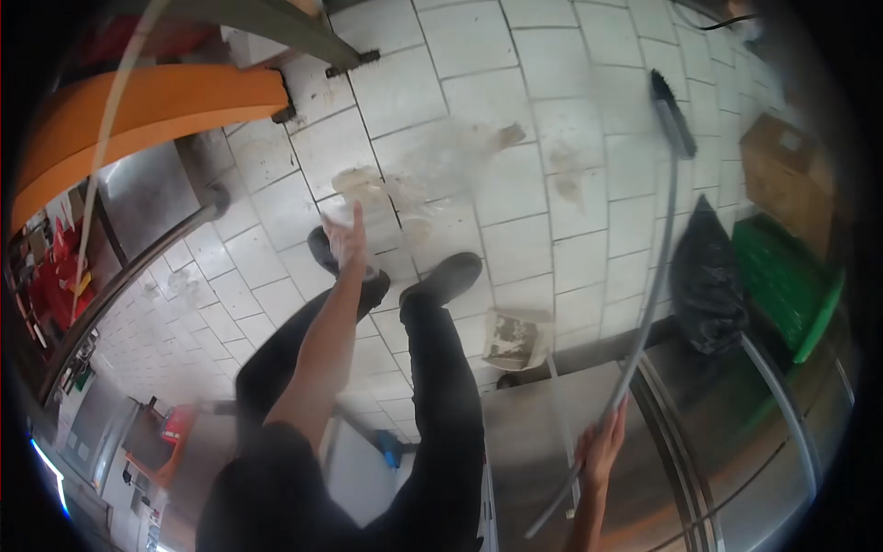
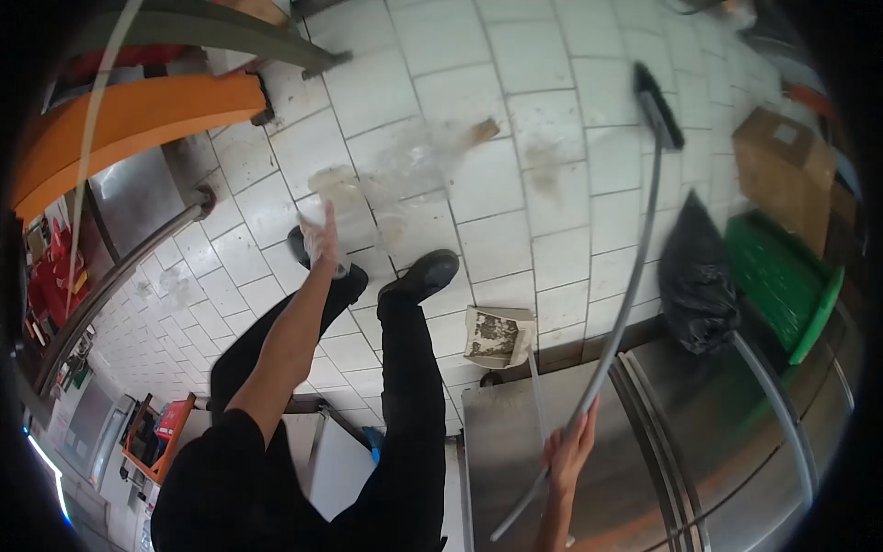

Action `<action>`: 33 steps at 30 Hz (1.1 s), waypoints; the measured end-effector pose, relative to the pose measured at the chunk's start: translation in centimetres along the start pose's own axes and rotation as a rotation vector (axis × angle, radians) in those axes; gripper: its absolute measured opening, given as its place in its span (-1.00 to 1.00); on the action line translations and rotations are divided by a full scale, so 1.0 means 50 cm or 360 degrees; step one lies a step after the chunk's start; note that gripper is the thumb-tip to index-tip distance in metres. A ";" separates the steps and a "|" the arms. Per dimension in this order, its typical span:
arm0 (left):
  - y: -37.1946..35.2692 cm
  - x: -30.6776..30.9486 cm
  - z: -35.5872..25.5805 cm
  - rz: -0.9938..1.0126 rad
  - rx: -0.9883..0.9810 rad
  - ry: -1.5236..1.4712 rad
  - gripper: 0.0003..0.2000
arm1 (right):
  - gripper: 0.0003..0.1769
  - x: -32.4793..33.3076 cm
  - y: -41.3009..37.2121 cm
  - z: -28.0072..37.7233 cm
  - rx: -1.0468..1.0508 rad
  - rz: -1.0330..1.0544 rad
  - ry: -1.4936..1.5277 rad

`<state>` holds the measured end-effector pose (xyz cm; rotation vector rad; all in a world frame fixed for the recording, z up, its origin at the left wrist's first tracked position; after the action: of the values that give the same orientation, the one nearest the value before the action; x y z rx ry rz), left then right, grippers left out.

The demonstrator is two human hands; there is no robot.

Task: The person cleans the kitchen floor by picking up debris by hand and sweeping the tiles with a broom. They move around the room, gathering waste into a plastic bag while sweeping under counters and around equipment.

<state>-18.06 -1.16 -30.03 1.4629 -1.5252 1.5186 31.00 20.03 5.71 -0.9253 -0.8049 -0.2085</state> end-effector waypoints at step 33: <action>-0.198 -0.287 -0.080 0.0501 -0.2433 0.0617 -0.47 | -0.32 -0.187 -0.042 -0.254 -0.0281 -0.0006 0.0291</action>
<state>-6.39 9.20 -38.75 0.0380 -1.8907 0.3165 30.18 7.28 -3.82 -1.0541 -0.6262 -0.3668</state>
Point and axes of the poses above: each hand's wrist, its own y-axis towards the middle knuckle, its own x-axis out of the back of the hand, z = x × y, the point moved 10 cm from there along y, towards the middle knuckle, and after that the axes turned 13 degrees about -z, right-handed, at the moved point
